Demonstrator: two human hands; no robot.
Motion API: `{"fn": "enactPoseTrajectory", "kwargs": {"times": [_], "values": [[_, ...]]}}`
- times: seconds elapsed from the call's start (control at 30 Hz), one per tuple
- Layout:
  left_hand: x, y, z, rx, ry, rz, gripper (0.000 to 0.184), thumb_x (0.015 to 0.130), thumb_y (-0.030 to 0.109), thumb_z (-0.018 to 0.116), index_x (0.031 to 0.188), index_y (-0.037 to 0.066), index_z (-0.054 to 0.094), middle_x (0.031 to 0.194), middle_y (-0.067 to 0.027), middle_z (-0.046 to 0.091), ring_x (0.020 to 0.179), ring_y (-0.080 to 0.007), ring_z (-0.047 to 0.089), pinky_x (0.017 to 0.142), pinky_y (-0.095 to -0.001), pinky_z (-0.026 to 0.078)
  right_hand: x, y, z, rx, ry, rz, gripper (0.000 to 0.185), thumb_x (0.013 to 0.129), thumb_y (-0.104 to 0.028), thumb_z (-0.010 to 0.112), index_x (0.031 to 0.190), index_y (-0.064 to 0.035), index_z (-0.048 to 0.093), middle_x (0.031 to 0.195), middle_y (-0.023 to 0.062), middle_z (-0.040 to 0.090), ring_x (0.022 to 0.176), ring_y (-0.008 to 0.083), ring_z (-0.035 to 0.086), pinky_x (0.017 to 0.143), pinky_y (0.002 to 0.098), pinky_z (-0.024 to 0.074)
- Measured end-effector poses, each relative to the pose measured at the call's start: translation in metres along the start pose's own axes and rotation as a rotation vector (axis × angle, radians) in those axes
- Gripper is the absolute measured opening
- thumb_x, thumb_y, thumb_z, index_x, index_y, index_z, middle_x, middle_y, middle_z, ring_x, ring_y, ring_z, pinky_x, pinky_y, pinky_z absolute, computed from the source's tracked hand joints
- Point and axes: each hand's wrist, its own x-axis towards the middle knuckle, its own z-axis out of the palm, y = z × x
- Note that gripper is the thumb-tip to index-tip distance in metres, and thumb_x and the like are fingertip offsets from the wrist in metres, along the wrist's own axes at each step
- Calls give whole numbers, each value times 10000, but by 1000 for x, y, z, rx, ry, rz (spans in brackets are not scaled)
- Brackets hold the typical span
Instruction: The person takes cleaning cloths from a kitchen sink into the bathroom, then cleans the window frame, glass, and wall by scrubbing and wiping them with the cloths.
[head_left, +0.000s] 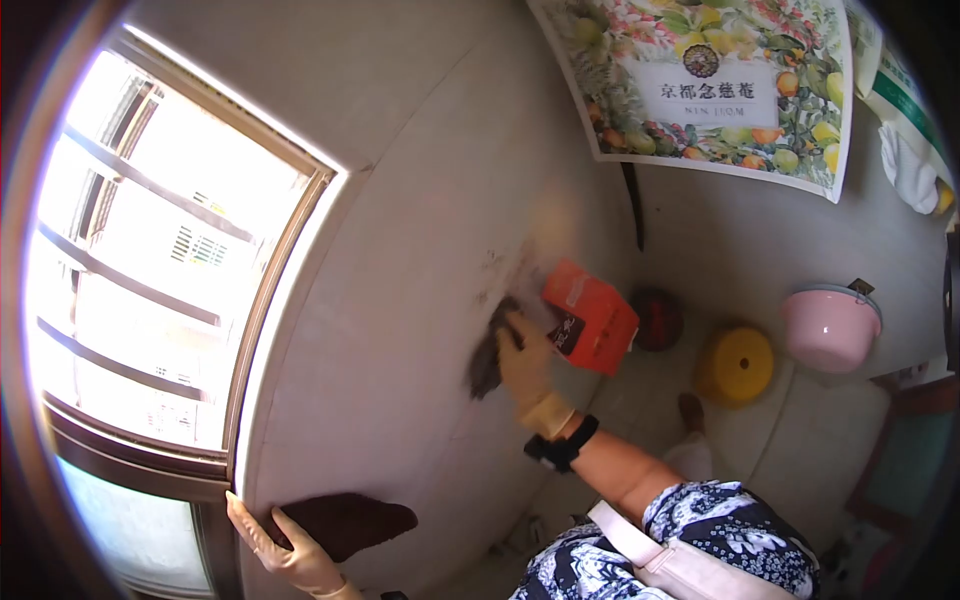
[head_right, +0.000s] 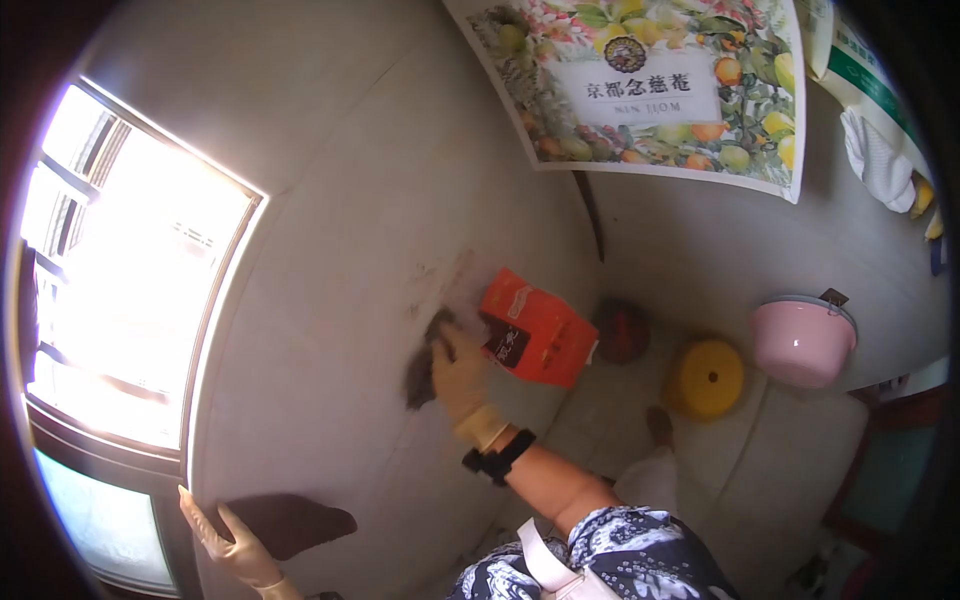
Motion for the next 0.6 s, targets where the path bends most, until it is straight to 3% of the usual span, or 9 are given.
{"fn": "enactPoseTrajectory", "kwargs": {"times": [0.07,0.13,0.2,0.27,0.3,0.37,0.5,0.57,0.6], "values": [[0,6,1,-28,15,6,471,901,-14,497,1365,8,422,1366,-174,467,1254,-328,459,1051,-406,375,-9,5,9,-168,57,-203,277,843,-118,626,1105,-30,635,1014,167,647,939,334,615,856,374,479],[-2,0,1,-32,6,30,474,899,-16,498,1366,9,420,1367,-175,467,1253,-329,460,1050,-407,377,-28,13,14,-183,-167,-582,284,862,-173,599,1121,-58,619,1044,174,637,968,334,609,850,391,482],[0,-6,4,-30,20,51,478,897,-18,500,1367,10,419,1367,-175,467,1253,-331,460,1048,-407,379,-4,18,10,-203,-72,-483,268,855,-169,602,1097,-57,630,1053,184,629,981,339,603,861,393,479],[-2,-7,1,-16,-13,21,479,897,-16,500,1369,16,419,1366,-176,467,1252,-334,460,1045,-410,382,15,15,4,85,86,-53,267,846,-170,609,1092,-69,634,1094,183,615,1016,350,586,884,402,470],[-1,-6,2,-19,-13,26,479,897,-16,500,1369,16,419,1366,-176,467,1252,-334,460,1045,-410,382,0,15,7,86,92,-54,267,846,-170,609,1092,-69,634,1094,183,615,1016,350,586,884,402,470],[-2,-3,4,-28,9,18,484,896,-16,501,1371,26,420,1370,-172,465,1255,-336,458,1043,-416,385,-45,16,14,-153,-231,-397,269,840,-165,621,1082,-47,633,1084,185,618,1000,344,593,862,384,478],[-2,-12,1,-34,-12,16,497,893,-13,505,1378,41,415,1374,-170,460,1257,-339,454,1046,-422,384,-41,26,16,-116,-256,-399,270,834,-154,629,1076,-35,631,1085,184,618,977,343,596,842,374,484],[-2,-12,-2,-25,-44,30,504,891,-8,508,1382,48,412,1380,-168,454,1260,-343,450,1050,-427,383,-10,20,17,109,107,-118,246,830,-148,632,1054,-46,644,1089,180,616,955,353,596,834,381,487],[-3,-11,-3,-23,-45,26,504,891,-8,508,1382,48,412,1380,-168,454,1260,-343,450,1050,-427,383,-11,13,14,109,103,-118,246,830,-148,632,1054,-46,644,1089,180,616,955,353,596,834,381,487]]}}
